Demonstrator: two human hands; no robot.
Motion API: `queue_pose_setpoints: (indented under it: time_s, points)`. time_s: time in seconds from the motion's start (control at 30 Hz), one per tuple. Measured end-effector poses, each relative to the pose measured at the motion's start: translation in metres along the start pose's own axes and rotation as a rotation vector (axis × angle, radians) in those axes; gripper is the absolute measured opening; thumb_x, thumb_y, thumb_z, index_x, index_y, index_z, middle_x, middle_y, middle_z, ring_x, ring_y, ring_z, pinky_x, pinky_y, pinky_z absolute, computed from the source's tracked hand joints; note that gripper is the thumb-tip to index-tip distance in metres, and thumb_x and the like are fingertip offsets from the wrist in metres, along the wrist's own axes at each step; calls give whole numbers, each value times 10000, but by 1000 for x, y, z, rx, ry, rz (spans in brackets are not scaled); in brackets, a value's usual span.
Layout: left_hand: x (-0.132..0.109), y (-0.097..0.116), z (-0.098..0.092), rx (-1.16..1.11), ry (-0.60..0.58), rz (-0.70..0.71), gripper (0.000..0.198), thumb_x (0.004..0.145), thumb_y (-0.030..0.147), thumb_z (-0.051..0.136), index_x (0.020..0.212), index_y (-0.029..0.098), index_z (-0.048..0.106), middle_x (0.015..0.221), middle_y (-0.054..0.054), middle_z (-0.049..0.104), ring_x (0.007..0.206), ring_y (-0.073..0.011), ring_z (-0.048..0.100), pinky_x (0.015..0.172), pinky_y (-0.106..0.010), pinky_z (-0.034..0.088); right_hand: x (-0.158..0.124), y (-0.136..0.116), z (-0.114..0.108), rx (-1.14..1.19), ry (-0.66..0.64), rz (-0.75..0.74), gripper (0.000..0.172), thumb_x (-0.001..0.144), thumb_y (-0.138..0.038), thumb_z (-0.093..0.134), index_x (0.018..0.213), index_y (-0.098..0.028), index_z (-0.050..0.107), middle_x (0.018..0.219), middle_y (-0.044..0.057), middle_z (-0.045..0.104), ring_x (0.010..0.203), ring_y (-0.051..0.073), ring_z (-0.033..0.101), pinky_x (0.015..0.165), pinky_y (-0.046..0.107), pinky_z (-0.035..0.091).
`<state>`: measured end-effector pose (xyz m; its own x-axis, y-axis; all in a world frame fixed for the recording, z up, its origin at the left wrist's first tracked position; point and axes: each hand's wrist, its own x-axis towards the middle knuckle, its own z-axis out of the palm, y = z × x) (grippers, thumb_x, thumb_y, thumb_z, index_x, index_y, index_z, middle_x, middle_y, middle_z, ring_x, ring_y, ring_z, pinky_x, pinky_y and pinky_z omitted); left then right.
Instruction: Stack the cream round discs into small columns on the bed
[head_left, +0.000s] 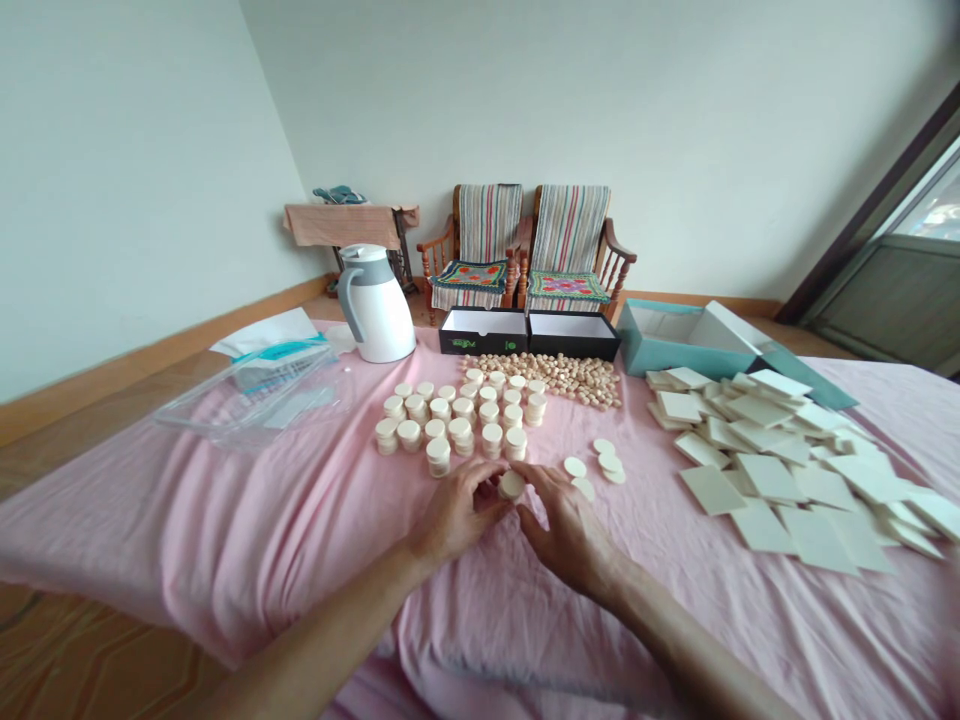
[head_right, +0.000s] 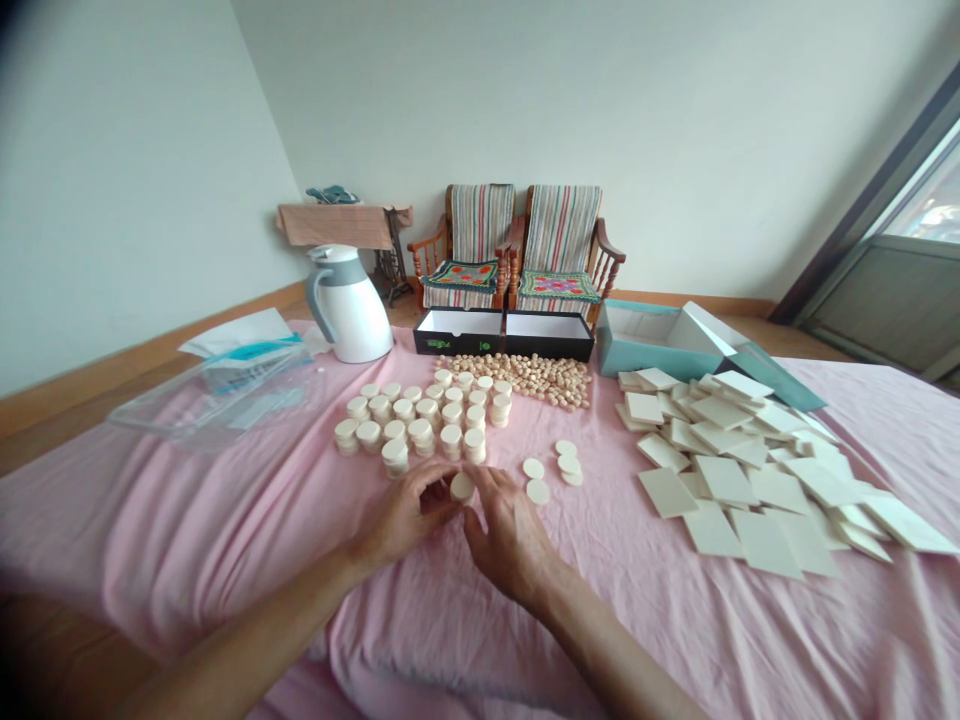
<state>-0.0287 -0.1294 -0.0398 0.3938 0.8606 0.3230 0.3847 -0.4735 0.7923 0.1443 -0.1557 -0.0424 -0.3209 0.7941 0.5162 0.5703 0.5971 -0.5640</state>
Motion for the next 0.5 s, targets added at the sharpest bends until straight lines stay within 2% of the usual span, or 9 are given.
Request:
queue_pose_setpoints:
  time_s: [0.1, 0.23, 0.37, 0.5]
  points:
    - [0, 2, 0, 5, 4, -9, 330, 787, 322, 625, 1084, 179, 606, 1052, -82, 629, 933, -195, 588, 810, -300, 478, 1, -2, -2, 22, 4, 63, 490, 740, -76, 488, 1217, -179, 448, 1083, 106, 612, 977, 210, 580, 814, 382, 498]
    - [-7, 9, -6, 54, 4, -62, 409, 789, 283, 608, 1181, 191, 534, 1087, -77, 622, 908, -182, 596, 799, -303, 492, -5, -1, -7, 122, 3, 273, 467, 746, -102, 462, 1208, -163, 433, 1056, 119, 621, 877, 191, 615, 746, 379, 516]
    - [-28, 15, -16, 156, -41, -92, 505, 770, 132, 562, 1255, 229, 458, 1117, -55, 607, 983, -177, 577, 881, -329, 472, -17, 1, -9, 414, -64, 507, 503, 735, -151, 474, 1230, -173, 388, 1086, 129, 612, 879, 186, 633, 732, 378, 527]
    - [-49, 21, -18, 272, -53, -62, 396, 772, 83, 527, 1140, 228, 540, 1078, -43, 606, 1023, -183, 544, 929, -355, 445, -20, -3, -13, 707, -36, 680, 552, 679, -229, 563, 1196, -166, 383, 1113, 158, 605, 947, 222, 635, 810, 419, 510]
